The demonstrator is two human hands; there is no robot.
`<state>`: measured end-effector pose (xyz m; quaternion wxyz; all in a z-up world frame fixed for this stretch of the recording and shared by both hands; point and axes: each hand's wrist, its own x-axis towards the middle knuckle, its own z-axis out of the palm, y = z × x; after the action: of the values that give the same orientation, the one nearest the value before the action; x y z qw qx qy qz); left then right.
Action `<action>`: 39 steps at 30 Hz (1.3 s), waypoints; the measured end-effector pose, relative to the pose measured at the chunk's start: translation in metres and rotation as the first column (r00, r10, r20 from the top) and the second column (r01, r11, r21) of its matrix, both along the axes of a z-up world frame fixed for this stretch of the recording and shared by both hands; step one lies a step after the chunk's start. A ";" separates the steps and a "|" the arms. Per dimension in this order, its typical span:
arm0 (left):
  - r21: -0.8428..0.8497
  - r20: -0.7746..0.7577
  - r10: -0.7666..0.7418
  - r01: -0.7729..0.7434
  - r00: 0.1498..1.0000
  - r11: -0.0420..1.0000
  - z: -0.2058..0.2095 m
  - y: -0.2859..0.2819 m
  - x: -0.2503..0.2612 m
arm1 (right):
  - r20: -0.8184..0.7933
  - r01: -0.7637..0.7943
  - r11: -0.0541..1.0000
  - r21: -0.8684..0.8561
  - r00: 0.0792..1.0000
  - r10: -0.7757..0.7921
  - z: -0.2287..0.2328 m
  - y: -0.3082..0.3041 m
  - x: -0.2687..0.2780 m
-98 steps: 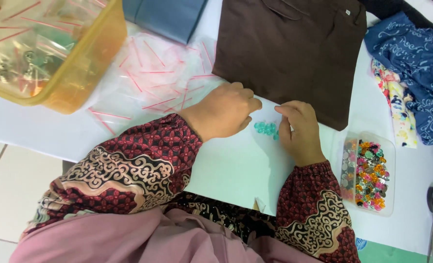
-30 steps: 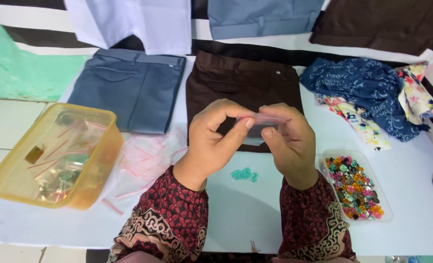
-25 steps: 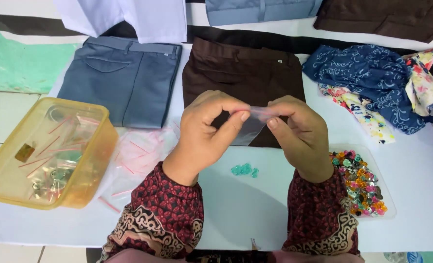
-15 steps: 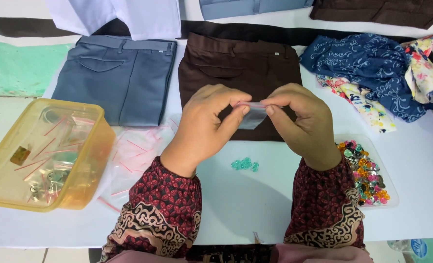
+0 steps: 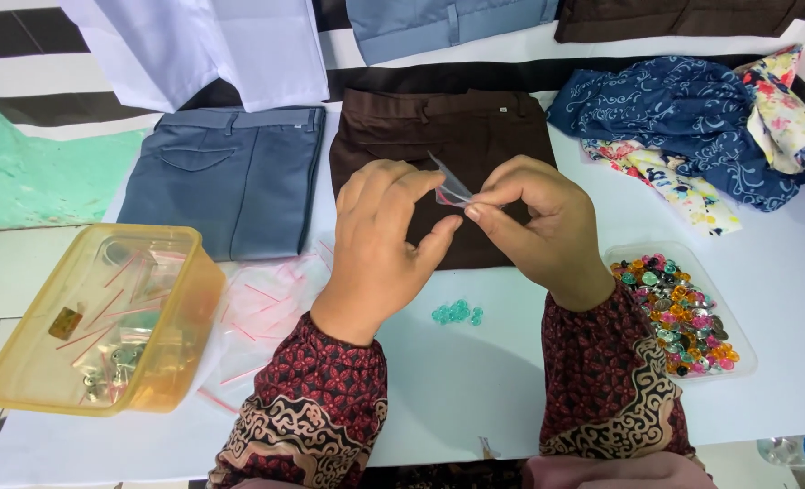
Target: The person is sorting small teal buttons and placing them into small plastic zip-lock bags on a white table.
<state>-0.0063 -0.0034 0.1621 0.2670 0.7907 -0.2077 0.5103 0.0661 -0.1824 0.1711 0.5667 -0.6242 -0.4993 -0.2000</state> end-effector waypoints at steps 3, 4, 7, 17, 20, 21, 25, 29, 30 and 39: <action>0.035 -0.040 0.029 -0.027 0.999 0.999 -0.011 -0.001 0.009 | -0.056 -0.026 1.000 0.001 0.998 0.026 -0.003 -0.001 0.005; 0.033 -0.040 0.029 -0.027 0.999 0.999 -0.012 -0.002 0.010 | -0.056 -0.026 1.000 -0.001 0.998 0.026 -0.003 0.000 0.005; 0.033 -0.048 0.020 -0.019 0.999 0.999 -0.014 -0.008 0.011 | -0.110 -0.062 0.998 0.015 0.992 0.063 -0.007 -0.002 0.004; 0.020 -0.004 -0.007 0.007 1.000 1.000 -0.017 -0.008 0.011 | -0.245 -0.250 0.968 -0.007 0.939 0.240 -0.018 0.000 0.009; 0.084 0.008 0.008 -0.009 1.000 0.996 -0.005 -0.005 0.002 | -0.324 -0.275 0.961 -0.027 0.912 0.251 -0.011 -0.004 0.002; 0.125 -0.003 0.020 -0.019 1.000 0.992 -0.001 -0.004 -0.002 | -0.391 -0.280 0.958 -0.064 0.890 0.234 -0.007 -0.006 -0.002; 0.152 -0.048 0.042 -0.034 0.998 0.988 0.000 -0.006 -0.003 | -0.373 -0.350 0.933 -0.084 0.879 0.296 -0.007 -0.008 -0.001; 0.186 -0.029 0.069 -0.062 0.997 0.981 0.000 -0.006 0.000 | -0.291 -0.214 0.953 -0.216 0.946 0.146 0.003 -0.005 -0.008; 0.192 -0.020 0.067 -0.062 0.998 0.979 -0.001 -0.006 0.000 | -0.279 -0.179 0.954 -0.242 0.954 0.108 0.005 -0.005 -0.010; 0.212 -0.081 0.045 -0.027 0.996 0.977 -0.007 0.000 0.003 | 0.002 -0.081 0.942 -0.325 0.996 0.086 0.007 -0.008 -0.012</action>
<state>-0.0037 -0.0036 0.1551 0.1812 0.8391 -0.2347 0.4560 0.0544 -0.1909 0.1786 0.4599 -0.6856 -0.5560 -0.0961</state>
